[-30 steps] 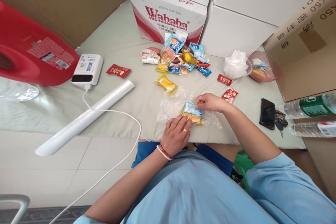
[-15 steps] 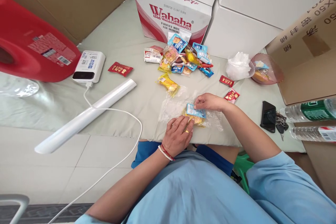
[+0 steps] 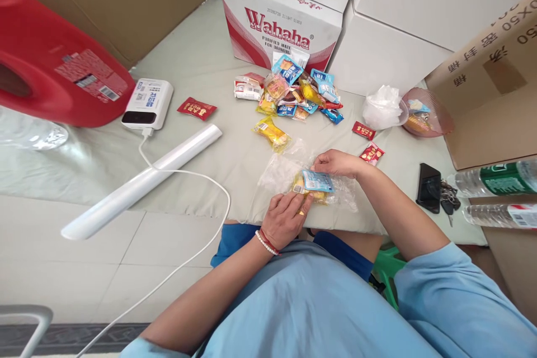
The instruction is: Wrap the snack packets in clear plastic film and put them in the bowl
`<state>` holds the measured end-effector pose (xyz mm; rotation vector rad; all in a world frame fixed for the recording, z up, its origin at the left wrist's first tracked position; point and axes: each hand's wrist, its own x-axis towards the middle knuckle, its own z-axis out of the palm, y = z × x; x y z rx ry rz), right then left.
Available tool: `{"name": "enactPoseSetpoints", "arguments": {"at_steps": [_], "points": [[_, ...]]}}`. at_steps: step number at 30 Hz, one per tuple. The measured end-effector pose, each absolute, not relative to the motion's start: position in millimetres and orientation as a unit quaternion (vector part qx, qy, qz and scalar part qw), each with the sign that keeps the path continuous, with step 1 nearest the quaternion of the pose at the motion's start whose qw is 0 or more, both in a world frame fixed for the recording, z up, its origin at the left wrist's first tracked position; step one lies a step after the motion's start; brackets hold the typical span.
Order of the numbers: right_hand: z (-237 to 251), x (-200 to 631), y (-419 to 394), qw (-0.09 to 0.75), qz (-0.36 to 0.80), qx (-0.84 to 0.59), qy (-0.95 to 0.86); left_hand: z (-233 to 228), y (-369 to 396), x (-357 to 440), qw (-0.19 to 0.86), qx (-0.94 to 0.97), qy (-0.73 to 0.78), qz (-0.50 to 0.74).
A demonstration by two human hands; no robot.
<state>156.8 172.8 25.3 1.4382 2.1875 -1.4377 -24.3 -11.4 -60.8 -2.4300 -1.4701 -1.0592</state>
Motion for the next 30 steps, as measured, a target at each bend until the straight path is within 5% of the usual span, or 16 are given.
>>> {"name": "enactPoseSetpoints", "arguments": {"at_steps": [15,22,30], "points": [[45,168,169,0.092,-0.554,0.428,0.708,-59,-9,-23,0.065,-0.783,-0.495,-0.371],[43,174,170,-0.004,-0.592,0.502,0.631,-52,-10,-22,0.081,-0.772,-0.504,-0.379],[34,174,166,-0.072,-0.592,0.552,0.583,-30,7,-35,-0.014,-0.677,-0.600,-0.427]]}}
